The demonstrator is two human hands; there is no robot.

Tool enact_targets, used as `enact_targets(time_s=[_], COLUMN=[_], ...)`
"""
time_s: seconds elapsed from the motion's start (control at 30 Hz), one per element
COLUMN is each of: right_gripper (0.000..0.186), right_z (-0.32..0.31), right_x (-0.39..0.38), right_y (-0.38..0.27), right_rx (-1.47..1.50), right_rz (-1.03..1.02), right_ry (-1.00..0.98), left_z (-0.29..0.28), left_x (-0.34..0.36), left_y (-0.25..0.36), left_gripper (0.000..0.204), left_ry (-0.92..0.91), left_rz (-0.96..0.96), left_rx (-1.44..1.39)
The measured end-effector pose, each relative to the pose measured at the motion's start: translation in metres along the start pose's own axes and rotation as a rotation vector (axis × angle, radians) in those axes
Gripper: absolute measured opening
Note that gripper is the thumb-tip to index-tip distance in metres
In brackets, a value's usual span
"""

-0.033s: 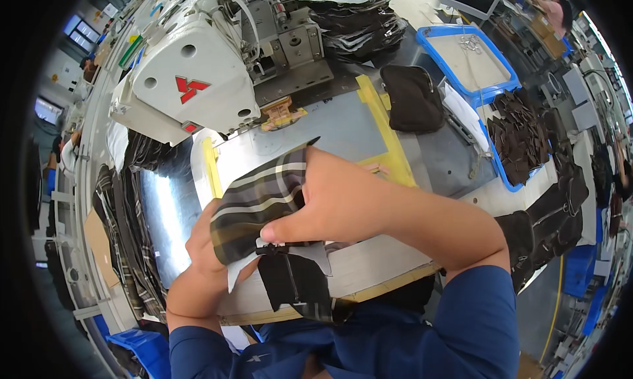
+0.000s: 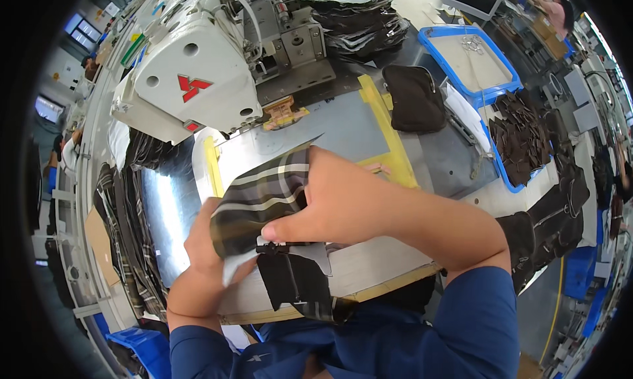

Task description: The person aligns a zipper with a black fabric pouch and sews it using an industrial sewing machine. They repeat this process for multiple pouches, handling each one individually, aligning the zipper, and guiding the fabric through the machine.

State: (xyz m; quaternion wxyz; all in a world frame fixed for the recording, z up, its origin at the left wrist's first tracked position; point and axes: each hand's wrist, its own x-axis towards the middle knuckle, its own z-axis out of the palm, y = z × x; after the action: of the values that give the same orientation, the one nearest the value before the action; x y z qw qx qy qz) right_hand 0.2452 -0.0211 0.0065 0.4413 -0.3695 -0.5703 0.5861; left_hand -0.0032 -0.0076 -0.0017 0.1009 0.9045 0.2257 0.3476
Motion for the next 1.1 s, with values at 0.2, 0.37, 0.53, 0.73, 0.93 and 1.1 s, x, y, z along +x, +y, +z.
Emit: enact_targets(time_s=[0.2,0.37,0.53,0.73,0.93,1.1], right_gripper=[0.046,0.042,0.057,0.038,0.036,0.039], right_z=[0.002,0.000,0.000,0.009,0.013,0.014], right_x=[-0.002,-0.003,-0.002,-0.007,-0.005,-0.003], right_y=[-0.017,-0.014,-0.013,-0.009,-0.001,0.005], right_rx=[-0.320,-0.329,-0.315,-0.382,-0.331,-0.358], right_rz=[-0.073,-0.069,-0.129,-0.181,-0.129,-0.154], right_ry=[-0.090,-0.099,-0.150,-0.100,-0.134,-0.060], left_z=[-0.003,0.010,0.007,-0.001,0.002,0.004], left_x=[-0.021,-0.013,-0.012,-0.022,-0.012,-0.011], left_y=[0.003,0.007,0.010,0.020,0.002,0.000], left_gripper=[0.036,0.021,0.024,0.027,0.019,0.013], left_ry=[0.294,0.228,0.208,0.072,0.264,0.243], left_rz=[0.424,0.515,0.503,0.494,0.736,0.708], left_rx=[0.345,0.461,0.450,0.441,0.419,0.324])
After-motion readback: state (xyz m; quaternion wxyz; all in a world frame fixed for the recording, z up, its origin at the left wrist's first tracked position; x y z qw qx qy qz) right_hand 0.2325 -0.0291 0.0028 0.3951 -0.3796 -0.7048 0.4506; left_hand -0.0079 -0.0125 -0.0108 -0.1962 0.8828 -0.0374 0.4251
